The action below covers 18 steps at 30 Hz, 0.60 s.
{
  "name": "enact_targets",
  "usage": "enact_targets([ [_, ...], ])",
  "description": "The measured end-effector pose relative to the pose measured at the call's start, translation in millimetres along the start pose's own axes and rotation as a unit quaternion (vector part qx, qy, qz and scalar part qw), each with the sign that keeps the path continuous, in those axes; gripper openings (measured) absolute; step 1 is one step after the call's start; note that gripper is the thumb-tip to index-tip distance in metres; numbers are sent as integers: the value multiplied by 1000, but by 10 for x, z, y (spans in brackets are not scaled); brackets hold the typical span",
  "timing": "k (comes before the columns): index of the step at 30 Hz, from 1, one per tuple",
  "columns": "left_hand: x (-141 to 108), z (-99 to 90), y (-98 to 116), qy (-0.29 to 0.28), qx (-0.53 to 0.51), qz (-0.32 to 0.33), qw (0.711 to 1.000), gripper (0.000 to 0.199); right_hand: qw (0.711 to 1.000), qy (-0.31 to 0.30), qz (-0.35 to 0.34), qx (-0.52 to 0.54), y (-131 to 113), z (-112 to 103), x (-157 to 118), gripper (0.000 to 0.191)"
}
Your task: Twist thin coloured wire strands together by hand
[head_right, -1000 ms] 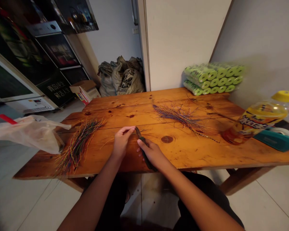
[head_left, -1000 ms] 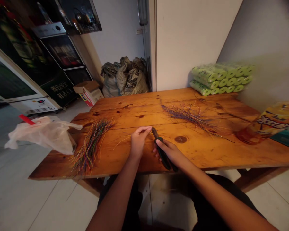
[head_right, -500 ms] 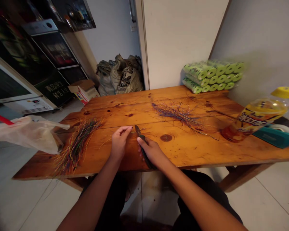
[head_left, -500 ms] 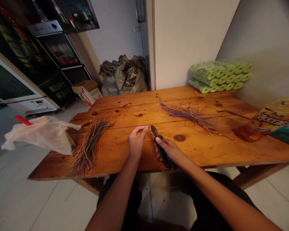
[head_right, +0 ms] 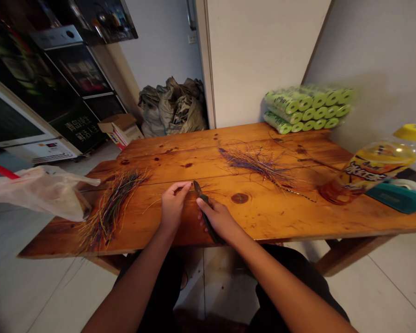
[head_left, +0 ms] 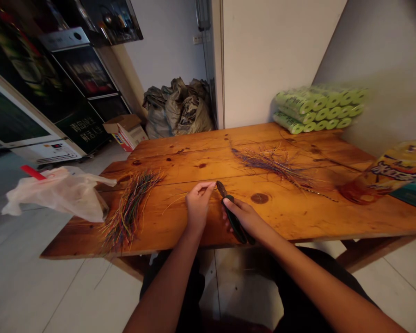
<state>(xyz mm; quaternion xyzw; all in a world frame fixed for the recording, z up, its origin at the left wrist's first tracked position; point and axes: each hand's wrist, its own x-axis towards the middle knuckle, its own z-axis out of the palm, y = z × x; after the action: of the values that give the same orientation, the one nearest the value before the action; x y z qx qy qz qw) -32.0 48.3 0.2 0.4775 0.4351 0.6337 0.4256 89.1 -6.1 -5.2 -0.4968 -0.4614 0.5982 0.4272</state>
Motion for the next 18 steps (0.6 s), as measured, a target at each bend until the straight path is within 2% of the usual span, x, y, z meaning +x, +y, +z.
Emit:
enact_targets([
  [13,-10,-5,3,-7,21,-18,1000,11,1000,13,9,24,-33,47,5,39],
  [18,11,-18,-46,-10,2,-20,1000,22,999,29,6,31,-76,50,21,39],
])
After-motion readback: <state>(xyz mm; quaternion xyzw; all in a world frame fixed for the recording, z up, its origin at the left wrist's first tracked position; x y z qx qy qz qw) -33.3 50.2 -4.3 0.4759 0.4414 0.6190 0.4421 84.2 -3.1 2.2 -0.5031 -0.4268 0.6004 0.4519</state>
